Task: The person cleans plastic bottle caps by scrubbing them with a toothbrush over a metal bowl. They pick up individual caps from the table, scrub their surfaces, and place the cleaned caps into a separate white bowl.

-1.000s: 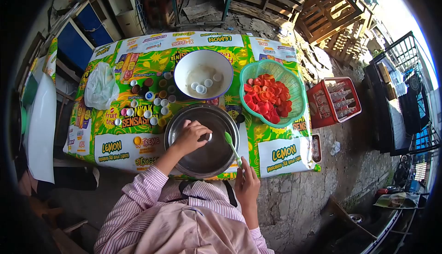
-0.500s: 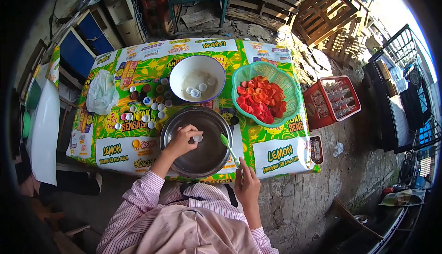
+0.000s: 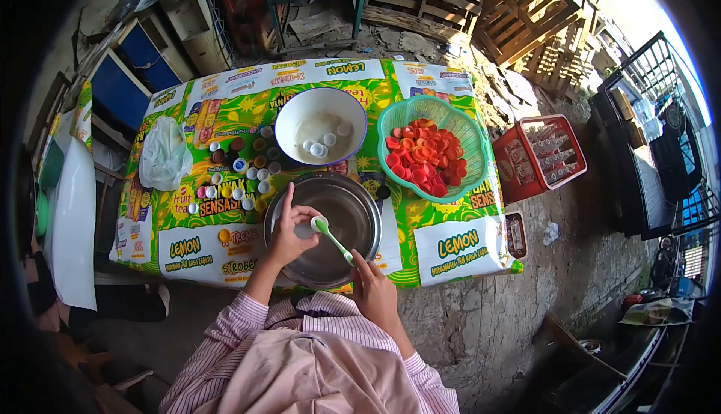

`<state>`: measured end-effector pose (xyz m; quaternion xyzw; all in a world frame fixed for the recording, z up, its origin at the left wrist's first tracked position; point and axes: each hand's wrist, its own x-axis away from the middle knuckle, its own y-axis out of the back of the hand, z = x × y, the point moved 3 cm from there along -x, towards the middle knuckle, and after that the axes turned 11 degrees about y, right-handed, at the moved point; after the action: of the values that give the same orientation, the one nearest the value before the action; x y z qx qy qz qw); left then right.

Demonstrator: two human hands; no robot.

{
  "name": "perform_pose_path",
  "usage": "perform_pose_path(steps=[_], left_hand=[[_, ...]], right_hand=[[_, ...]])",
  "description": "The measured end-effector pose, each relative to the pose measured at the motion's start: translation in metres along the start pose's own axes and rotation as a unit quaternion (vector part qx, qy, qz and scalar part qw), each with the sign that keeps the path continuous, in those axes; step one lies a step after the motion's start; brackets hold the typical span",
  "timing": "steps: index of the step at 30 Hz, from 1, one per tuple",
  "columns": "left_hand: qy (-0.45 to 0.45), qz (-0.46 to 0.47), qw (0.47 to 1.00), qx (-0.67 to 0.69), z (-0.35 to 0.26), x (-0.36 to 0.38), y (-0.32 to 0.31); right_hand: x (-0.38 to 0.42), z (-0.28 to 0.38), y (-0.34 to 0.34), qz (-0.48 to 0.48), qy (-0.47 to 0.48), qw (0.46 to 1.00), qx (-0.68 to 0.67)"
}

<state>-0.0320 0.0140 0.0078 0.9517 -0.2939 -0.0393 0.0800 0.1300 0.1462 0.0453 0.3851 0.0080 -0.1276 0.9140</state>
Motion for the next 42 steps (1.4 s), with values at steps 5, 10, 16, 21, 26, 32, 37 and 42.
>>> perform_pose_path(steps=[5, 10, 16, 21, 26, 32, 37, 42], left_hand=[[0.015, 0.015, 1.000, 0.022, -0.002, 0.000, 0.002], [0.038, 0.051, 0.996, 0.056, 0.001, -0.004, 0.007], [0.061, 0.092, 0.985, 0.131, -0.004, -0.008, 0.012], [0.050, 0.122, 0.977, 0.169, -0.004, -0.013, 0.018], [0.087, 0.135, 0.932, 0.326, -0.005, -0.012, 0.015], [0.131, 0.141, 0.886, 0.422, 0.013, -0.001, -0.003], [0.157, 0.159, 0.848, 0.481, 0.019, 0.005, -0.007], [0.159, 0.148, 0.863, 0.455, 0.021, 0.005, -0.008]], right_hand=[[-0.002, 0.004, -0.004, -0.004, 0.005, 0.999, 0.031], [-0.009, 0.008, 0.004, -0.013, 0.033, 0.999, 0.029], [-0.013, 0.004, 0.007, -0.020, 0.045, 0.998, -0.038], [-0.015, 0.014, 0.015, 0.005, 0.055, 0.997, -0.050], [-0.018, 0.017, 0.010, -0.024, 0.073, 0.994, -0.073], [-0.014, 0.018, 0.004, -0.051, 0.045, 0.997, -0.049], [-0.012, 0.014, 0.000, -0.052, 0.063, 0.996, -0.021], [-0.011, 0.016, 0.001, -0.041, 0.062, 0.997, 0.013]])
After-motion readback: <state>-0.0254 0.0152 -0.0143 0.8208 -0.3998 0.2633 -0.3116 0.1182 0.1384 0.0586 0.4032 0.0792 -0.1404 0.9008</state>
